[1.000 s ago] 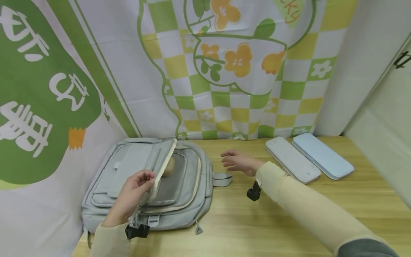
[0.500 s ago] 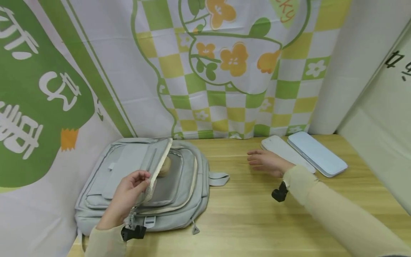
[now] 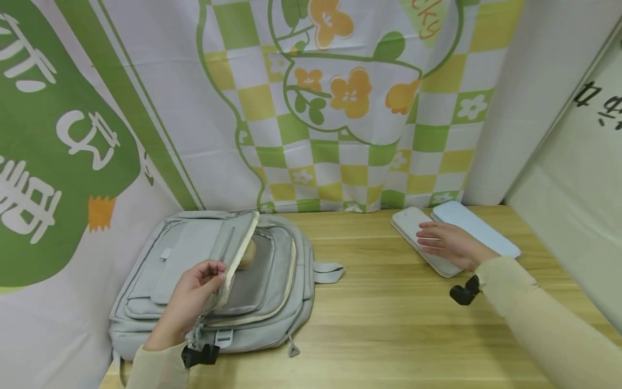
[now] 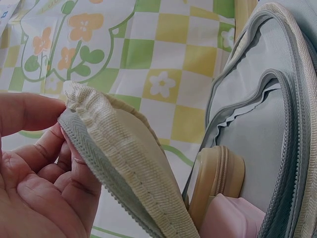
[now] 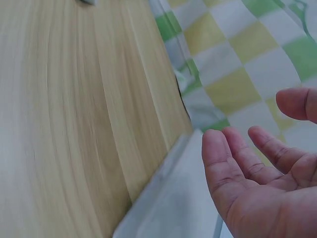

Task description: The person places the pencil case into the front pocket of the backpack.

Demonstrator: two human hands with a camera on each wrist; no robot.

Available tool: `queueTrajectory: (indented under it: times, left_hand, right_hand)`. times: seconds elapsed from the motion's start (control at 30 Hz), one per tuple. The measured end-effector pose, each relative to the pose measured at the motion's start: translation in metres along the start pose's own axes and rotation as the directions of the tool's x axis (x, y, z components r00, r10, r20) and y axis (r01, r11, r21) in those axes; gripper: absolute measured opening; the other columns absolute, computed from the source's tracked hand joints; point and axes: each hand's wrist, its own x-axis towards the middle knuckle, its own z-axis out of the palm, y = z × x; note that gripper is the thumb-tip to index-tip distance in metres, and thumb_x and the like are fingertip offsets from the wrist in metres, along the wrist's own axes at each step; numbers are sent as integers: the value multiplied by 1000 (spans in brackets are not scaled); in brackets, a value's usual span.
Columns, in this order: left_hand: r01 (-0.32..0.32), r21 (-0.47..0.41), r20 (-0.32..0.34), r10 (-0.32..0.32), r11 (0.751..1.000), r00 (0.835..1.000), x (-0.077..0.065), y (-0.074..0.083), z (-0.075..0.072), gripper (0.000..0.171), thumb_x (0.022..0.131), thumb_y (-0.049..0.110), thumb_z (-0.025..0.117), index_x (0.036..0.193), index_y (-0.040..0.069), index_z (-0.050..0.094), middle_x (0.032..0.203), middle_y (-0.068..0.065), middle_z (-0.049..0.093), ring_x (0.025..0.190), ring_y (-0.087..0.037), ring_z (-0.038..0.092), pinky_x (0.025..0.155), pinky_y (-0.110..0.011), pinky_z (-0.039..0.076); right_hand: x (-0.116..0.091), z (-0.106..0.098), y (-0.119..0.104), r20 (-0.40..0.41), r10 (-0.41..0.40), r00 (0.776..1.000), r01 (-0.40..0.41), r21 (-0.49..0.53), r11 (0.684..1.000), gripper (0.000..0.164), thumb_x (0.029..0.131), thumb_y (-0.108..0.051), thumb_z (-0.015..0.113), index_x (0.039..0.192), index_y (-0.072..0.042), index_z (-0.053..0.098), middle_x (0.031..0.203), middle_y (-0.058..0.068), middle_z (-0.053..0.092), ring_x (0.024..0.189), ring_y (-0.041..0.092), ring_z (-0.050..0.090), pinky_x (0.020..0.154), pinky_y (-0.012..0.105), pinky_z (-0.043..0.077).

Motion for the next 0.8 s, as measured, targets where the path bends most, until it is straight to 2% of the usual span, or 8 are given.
queueTrajectory:
  times: [0.03, 0.07, 0.1, 0.2, 0.27, 0.3, 0.5, 0.8]
  left_hand:
    - [1, 1, 1, -1, 1000, 1000, 0, 0, 0, 16, 101, -7, 54, 116, -13, 57, 99, -10, 62, 85, -9, 57, 70, -24, 48]
    - [3, 2, 2, -3, 1000, 1000, 0, 0, 0, 16, 101, -7, 54, 116, -13, 57, 99, -9, 62, 85, -9, 57, 70, -24, 48]
    - [7, 3, 2, -7, 1000, 1000, 0, 0, 0, 16, 101, -7, 54, 116, -13, 57, 99, -9, 62, 85, -9, 57, 69, -24, 48]
    - [20, 0, 5, -20, 1000, 1000, -1, 0, 1, 16, 101, -7, 55, 116, -12, 57, 99, -8, 62, 85, -9, 57, 70, -24, 48]
    - [29, -4, 7, -29, 1000, 1000, -2, -1, 2, 17, 101, -7, 55, 116, -12, 57, 98, -8, 62, 85, -10, 57, 71, -25, 48]
    - [30, -4, 10, -30, 1000, 1000, -2, -1, 2, 17, 101, -6, 56, 116, -12, 57, 98, -7, 62, 85, -10, 57, 71, -25, 47]
    - [35, -9, 18, -35, 999, 999, -3, -4, 4, 17, 101, -6, 56, 116, -13, 57, 97, -7, 62, 85, -10, 57, 71, -25, 47]
    - [55, -11, 24, -55, 998, 998, -4, -8, 4, 18, 100, -7, 56, 117, -13, 57, 97, -8, 63, 85, -9, 58, 71, -24, 48]
  right_hand:
    - [-3, -5, 2, -7, 1, 1000, -1, 1, 1000, 60, 114, -19, 32, 155, 18, 9, 155, 37, 28, 106, -2, 59, 100, 30, 50]
    - [-6, -10, 4, -14, 4, 1000, -4, 4, 1000, 61, 114, -19, 32, 155, 18, 7, 153, 36, 30, 106, -3, 59, 100, 29, 50]
    - [-9, -15, 7, -22, 9, 1000, -9, 14, 1000, 62, 114, -19, 33, 155, 19, 6, 148, 33, 39, 105, -4, 59, 99, 29, 51]
    - [-16, -28, 14, -40, 24, 999, -22, 51, 998, 64, 113, -16, 39, 154, 19, 5, 126, 7, 60, 103, -3, 60, 95, 28, 53]
    - [-21, -35, 19, -46, 27, 999, -24, 72, 997, 65, 112, -15, 41, 153, 20, 4, 112, -10, 61, 101, -2, 62, 93, 27, 54]
    - [-23, -38, 21, -48, 24, 999, -19, 86, 996, 65, 112, -14, 41, 153, 20, 4, 109, -13, 62, 101, -2, 62, 91, 26, 54]
    - [-38, -51, 38, -75, 41, 996, -29, 163, 986, 59, 112, -11, 40, 149, 22, 10, 105, -8, 65, 97, 3, 65, 89, 25, 55]
    - [-52, -62, 57, -127, 124, 984, -105, 145, 984, 57, 113, -14, 34, 149, 23, 9, 101, -9, 64, 92, 4, 65, 87, 26, 56]
